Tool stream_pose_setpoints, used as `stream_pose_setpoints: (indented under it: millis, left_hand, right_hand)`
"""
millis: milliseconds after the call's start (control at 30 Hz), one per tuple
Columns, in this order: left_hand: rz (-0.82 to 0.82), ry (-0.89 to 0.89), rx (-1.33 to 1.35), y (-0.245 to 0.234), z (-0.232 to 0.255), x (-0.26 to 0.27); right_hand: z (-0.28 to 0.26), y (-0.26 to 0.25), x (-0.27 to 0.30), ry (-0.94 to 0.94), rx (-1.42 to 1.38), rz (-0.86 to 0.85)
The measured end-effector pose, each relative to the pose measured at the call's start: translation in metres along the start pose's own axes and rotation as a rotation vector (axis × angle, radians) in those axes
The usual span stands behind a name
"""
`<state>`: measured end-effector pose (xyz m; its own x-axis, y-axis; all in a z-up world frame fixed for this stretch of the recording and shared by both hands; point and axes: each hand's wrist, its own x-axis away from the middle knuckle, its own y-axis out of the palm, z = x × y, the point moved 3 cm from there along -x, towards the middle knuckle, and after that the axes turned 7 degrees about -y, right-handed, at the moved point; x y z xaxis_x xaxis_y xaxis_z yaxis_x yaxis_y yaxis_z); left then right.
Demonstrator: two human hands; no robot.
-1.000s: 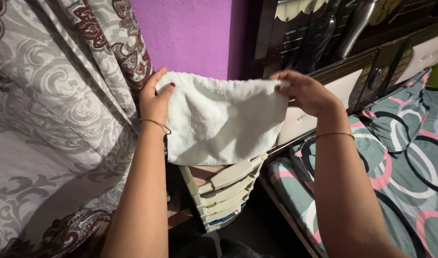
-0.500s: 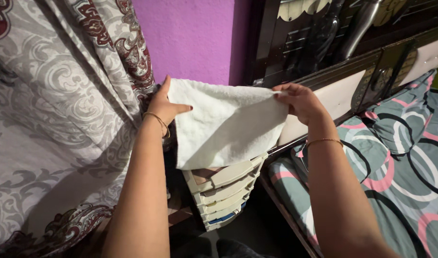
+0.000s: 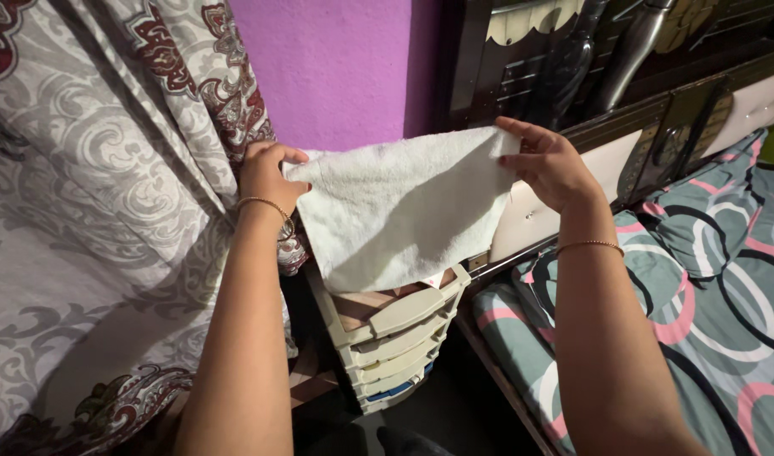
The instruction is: The person puts away cosmetic tubes and bottles into a cabinet and onto a small table, mounts a phone into a wall holder, and folds a small towel by hand.
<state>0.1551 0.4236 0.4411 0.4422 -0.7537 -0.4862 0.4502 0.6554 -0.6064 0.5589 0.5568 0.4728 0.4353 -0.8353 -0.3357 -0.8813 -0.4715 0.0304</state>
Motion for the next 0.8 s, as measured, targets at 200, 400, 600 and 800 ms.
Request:
stream_pose_setpoints:
  millis: [200,400,600,800]
  left_hand:
    - [-0.096,-0.102,0.058,-0.011,0.009,-0.004]
    - [-0.297,-0.157,0.069,-0.001,0.007,-0.011]
    - [0.023,0.225,-0.205,0.029,-0.002,-0.02]
    - [0.108,0.188,-0.021,0.01,0.011,-0.02]
  right_hand:
    - [-0.008,-0.005,-0.008,-0.05,0.156,-0.052]
    - [-0.003,-0.022,-0.016,-0.068,0.408,0.116]
    - [0.015,-0.038,-0.026,-0.043,0.331,0.185]
    - [0.031,-0.057,-0.035,-0.086,0.178,0.201]
